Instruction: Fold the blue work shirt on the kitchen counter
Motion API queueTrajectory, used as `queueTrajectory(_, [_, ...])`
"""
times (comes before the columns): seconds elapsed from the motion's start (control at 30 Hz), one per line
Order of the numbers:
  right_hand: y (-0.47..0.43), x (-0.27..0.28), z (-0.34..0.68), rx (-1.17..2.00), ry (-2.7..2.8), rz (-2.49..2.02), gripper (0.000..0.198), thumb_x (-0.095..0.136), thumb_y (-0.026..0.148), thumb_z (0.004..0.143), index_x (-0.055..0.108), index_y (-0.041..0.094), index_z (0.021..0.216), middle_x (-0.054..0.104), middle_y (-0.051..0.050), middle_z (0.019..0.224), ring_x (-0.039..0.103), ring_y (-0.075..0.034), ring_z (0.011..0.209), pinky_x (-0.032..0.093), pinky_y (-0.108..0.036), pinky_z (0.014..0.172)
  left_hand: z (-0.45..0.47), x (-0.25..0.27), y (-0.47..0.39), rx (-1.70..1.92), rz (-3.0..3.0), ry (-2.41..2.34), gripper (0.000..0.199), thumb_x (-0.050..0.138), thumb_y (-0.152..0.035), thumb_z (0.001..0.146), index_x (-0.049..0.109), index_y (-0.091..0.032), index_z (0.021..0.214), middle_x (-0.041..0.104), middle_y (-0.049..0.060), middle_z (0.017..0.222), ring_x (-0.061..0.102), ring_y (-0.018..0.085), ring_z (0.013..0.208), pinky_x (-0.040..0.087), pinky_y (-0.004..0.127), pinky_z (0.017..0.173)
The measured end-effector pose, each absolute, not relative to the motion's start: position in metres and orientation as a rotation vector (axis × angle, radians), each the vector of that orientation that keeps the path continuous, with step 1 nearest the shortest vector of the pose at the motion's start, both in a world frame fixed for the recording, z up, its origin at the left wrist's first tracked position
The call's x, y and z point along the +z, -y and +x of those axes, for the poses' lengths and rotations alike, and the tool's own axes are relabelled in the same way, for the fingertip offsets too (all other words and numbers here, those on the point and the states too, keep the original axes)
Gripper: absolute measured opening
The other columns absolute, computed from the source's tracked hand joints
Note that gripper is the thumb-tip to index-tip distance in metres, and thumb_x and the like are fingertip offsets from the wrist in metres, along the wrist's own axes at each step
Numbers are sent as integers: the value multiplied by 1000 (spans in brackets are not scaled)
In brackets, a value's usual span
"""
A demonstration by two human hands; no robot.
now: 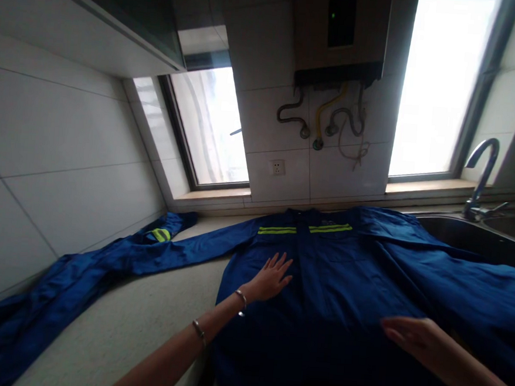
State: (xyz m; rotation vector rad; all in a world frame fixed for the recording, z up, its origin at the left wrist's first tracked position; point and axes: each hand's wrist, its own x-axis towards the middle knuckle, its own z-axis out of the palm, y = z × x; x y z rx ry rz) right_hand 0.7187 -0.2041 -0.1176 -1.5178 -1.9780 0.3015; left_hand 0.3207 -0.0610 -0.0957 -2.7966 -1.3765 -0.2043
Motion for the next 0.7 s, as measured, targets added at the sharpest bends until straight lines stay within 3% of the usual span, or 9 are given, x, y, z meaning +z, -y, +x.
queueTrajectory(0.07, [176, -100, 693, 324, 2116, -1420, 43, 43, 54, 86, 54, 37, 125, 56, 2, 126, 53, -25, 113, 45, -41, 98, 342, -94, 69, -213, -2872, 1259, 57, 19, -51, 94, 14, -28, 145, 10, 4, 153, 6, 27, 139, 17, 49, 110])
queueTrajectory(0.13, [157, -88, 663, 268, 2266, -1331, 54, 42, 53, 87, 43, 29, 135, 33, -3, 144, 35, -28, 130, 33, -46, 107, 360, -91, 68, -240, -2901, 1200, 56, 18, -50, 94, 14, -29, 145, 9, 4, 153, 5, 27, 139, 16, 49, 110])
queueTrajectory(0.2, [153, -85, 636, 257, 2452, -1211, 56, 42, 52, 88, 35, 31, 139, 19, -3, 149, 21, -31, 135, 24, -54, 108, 374, -88, 58, -258, -2903, 1199, 55, 15, -50, 94, 18, -28, 145, 10, 4, 153, 6, 27, 139, 16, 49, 110])
queueTrajectory(0.33, [170, -96, 601, 340, 2679, -1024, 57, 48, 53, 85, 30, 42, 139, 12, -3, 151, 15, -36, 135, 15, -66, 103, 382, -91, 25, -202, -2866, 1350, 56, 15, -52, 93, 23, -28, 143, 13, 6, 152, 8, 29, 139, 15, 55, 108])
queueTrajectory(0.43, [183, -99, 598, 376, 2695, -1002, 59, 50, 52, 84, 28, 43, 139, 6, -2, 151, 10, -37, 136, 12, -66, 104, 375, -101, 9, -99, -2862, 1477, 57, 17, -55, 92, 19, -31, 144, 14, 5, 152, 11, 32, 138, 15, 59, 106])
queueTrajectory(0.6, [153, -83, 639, 556, 2496, -1043, 56, 45, 47, 88, 27, 41, 140, 26, 0, 148, 26, -27, 134, 22, -49, 109, 368, -115, 7, -133, -2853, 1482, 57, 14, -55, 92, 14, -34, 145, 15, 3, 152, 13, 30, 138, 15, 58, 106])
queueTrajectory(0.7, [99, -69, 709, 767, 1973, -1254, 64, 48, 46, 85, 29, 26, 142, 42, -16, 137, 50, -27, 117, 42, -39, 93, 368, -114, 10, -137, -2841, 1483, 57, 14, -55, 92, 14, -34, 144, 16, 3, 152, 14, 30, 138, 16, 57, 106])
